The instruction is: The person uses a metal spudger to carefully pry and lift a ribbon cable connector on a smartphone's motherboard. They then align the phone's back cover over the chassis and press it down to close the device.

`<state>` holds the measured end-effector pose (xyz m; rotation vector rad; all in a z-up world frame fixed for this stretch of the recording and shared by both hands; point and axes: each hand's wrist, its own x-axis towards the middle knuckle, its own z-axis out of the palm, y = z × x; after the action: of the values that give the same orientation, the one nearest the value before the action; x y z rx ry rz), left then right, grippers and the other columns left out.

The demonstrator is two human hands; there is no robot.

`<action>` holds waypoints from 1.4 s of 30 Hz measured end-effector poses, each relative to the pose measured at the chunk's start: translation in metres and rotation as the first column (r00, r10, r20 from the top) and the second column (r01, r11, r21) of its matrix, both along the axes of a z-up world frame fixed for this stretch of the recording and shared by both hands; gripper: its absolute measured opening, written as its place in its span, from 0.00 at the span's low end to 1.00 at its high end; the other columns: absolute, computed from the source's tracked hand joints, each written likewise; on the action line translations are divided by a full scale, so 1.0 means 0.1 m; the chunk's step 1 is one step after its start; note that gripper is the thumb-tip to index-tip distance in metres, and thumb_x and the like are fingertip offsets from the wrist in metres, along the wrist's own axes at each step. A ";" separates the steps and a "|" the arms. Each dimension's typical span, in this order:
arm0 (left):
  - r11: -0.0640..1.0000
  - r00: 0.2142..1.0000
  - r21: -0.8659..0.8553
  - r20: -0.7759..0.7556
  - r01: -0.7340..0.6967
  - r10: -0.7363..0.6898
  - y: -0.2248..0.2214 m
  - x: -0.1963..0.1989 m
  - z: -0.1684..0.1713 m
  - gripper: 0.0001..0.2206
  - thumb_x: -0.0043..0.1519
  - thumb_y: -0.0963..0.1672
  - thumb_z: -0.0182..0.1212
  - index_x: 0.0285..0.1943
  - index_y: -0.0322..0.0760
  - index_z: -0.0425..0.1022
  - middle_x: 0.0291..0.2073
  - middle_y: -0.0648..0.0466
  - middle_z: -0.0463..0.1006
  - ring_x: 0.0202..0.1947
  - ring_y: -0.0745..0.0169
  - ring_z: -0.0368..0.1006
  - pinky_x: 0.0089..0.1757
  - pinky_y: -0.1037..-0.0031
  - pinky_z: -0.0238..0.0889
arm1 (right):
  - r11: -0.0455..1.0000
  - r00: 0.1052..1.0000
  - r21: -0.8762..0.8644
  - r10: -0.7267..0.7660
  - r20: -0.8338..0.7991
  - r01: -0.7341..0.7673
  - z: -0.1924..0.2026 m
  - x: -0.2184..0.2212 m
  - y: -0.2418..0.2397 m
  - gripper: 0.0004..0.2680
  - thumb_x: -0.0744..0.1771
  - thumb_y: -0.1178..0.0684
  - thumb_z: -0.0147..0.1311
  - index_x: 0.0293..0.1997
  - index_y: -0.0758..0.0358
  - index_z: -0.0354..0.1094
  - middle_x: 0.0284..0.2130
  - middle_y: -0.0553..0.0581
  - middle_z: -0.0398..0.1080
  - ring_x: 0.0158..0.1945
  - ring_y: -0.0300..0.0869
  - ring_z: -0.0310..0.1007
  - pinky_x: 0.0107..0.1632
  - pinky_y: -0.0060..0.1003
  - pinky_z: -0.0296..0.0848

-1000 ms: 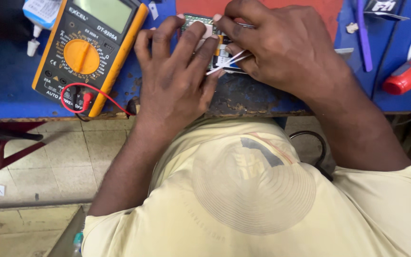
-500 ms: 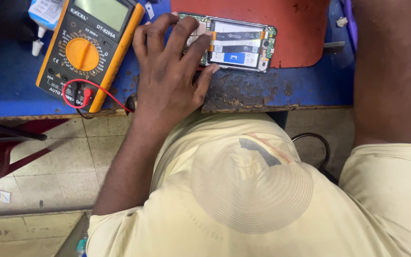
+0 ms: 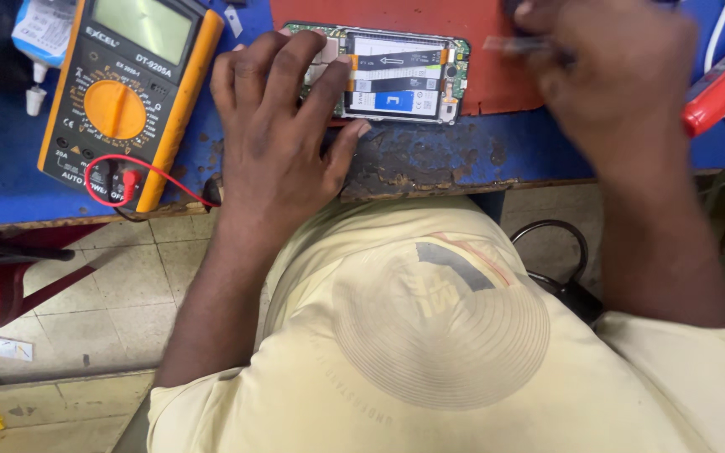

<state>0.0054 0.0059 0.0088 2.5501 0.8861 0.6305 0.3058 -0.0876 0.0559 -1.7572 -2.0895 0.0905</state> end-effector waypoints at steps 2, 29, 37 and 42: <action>1.000 1.000 0.012 -0.018 0.003 -0.002 -0.01 0.01 0.01 0.23 0.64 0.46 0.73 0.66 0.35 0.72 0.65 0.48 0.65 0.68 0.46 0.57 0.64 0.47 0.46 | 1.000 1.000 -0.001 -0.004 -0.017 0.004 0.03 -0.02 -0.02 0.11 0.64 0.62 0.67 0.50 0.70 0.75 0.49 0.60 0.75 0.45 0.47 0.79 0.47 0.36 0.77; 0.952 0.947 0.007 -0.098 0.307 -0.305 0.15 0.48 0.14 0.26 0.64 0.47 0.69 0.70 0.34 0.70 0.69 0.51 0.65 0.70 0.46 0.59 0.69 0.35 0.39 | 0.967 0.958 -0.213 0.074 -0.278 -0.137 0.09 0.19 0.05 0.20 0.60 0.61 0.76 0.51 0.74 0.69 0.52 0.65 0.72 0.45 0.48 0.79 0.44 0.36 0.78; 0.944 0.937 0.024 -0.130 0.329 -0.323 0.14 0.55 0.03 0.23 0.67 0.47 0.66 0.69 0.36 0.71 0.69 0.55 0.66 0.73 0.44 0.55 0.68 0.32 0.37 | 0.974 0.957 -0.145 0.133 -0.257 -0.175 0.01 0.15 0.00 0.17 0.60 0.59 0.76 0.49 0.71 0.73 0.56 0.64 0.71 0.51 0.50 0.78 0.52 0.39 0.80; 0.944 0.939 0.020 -0.108 0.329 -0.326 0.15 0.54 0.08 0.23 0.66 0.47 0.67 0.69 0.34 0.71 0.69 0.53 0.66 0.75 0.44 0.54 0.69 0.32 0.36 | 0.969 0.950 -0.133 0.165 -0.265 -0.206 0.03 0.08 0.07 0.18 0.61 0.56 0.77 0.51 0.71 0.73 0.57 0.65 0.71 0.53 0.49 0.78 0.53 0.38 0.79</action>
<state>0.0590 0.0206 0.0163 2.6986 0.4630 0.4192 0.3142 -0.0803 0.0585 -1.5346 -2.0997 0.5221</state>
